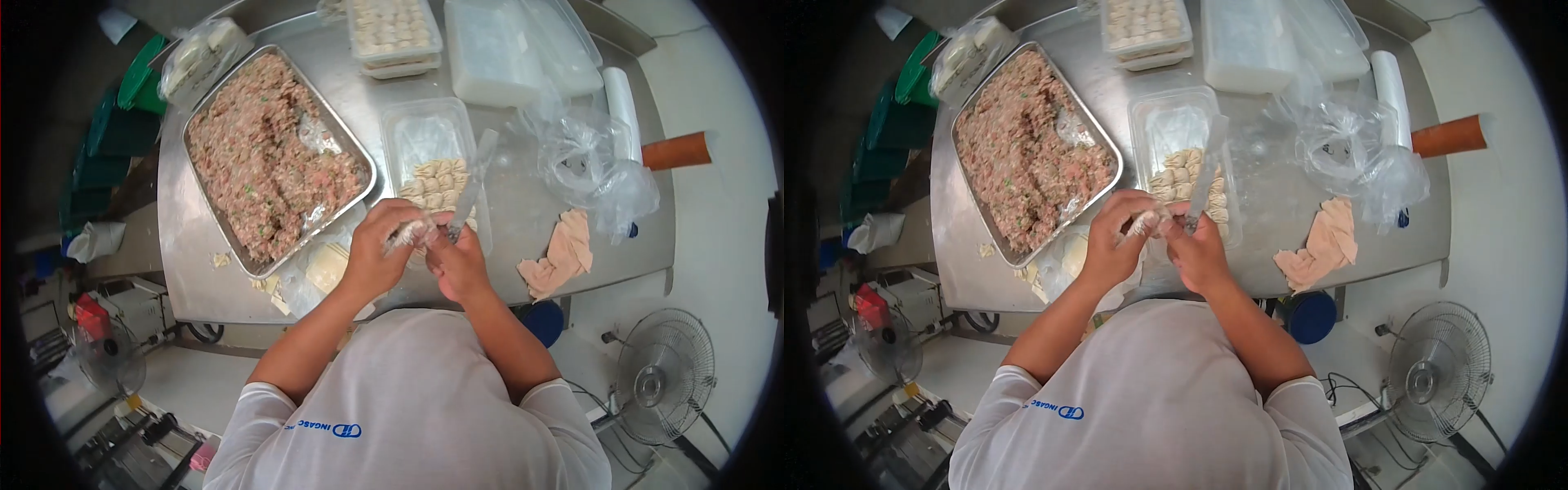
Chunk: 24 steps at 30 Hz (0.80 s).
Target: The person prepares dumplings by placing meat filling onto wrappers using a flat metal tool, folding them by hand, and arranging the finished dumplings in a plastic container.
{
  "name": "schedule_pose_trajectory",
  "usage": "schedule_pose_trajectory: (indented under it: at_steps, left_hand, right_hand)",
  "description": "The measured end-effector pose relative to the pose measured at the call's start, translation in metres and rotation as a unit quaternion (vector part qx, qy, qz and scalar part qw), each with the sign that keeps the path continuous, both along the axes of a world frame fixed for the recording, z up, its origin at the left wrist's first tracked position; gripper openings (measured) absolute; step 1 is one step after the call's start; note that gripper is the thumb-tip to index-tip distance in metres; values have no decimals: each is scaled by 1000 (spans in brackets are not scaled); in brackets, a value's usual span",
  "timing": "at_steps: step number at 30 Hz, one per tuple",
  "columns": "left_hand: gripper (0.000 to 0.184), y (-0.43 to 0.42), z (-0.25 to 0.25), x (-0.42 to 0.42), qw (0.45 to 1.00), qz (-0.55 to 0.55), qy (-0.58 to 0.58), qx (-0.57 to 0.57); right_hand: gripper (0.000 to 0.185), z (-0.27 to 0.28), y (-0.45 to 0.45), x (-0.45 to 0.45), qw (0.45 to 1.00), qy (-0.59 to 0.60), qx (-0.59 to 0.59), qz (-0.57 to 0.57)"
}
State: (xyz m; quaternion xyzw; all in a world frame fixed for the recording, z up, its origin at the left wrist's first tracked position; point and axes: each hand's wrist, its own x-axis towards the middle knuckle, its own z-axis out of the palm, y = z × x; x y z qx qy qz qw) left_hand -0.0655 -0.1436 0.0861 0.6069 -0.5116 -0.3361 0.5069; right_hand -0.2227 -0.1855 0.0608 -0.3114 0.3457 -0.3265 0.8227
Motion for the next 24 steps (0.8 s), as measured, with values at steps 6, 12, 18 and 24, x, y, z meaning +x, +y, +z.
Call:
schedule_pose_trajectory:
  at_steps: [6, 12, 18, 24]
  left_hand:
    - [35, -38, -12, 19, 955, -219, -195, -53]
    - [38, -113, -23, 46, 911, -225, -336, 77]
    - [45, -138, -44, 41, 825, -280, -479, 108]
    - [38, -146, -53, 51, 804, -338, -477, 108]
  right_hand:
    - [32, -4, -18, -28, 994, 98, 27, -37]
    - [28, -33, -29, -51, 974, 173, -59, -131]
    - [26, -46, -25, -53, 965, 197, -130, -114]
    - [25, -49, -22, -53, 961, 203, -149, -110]
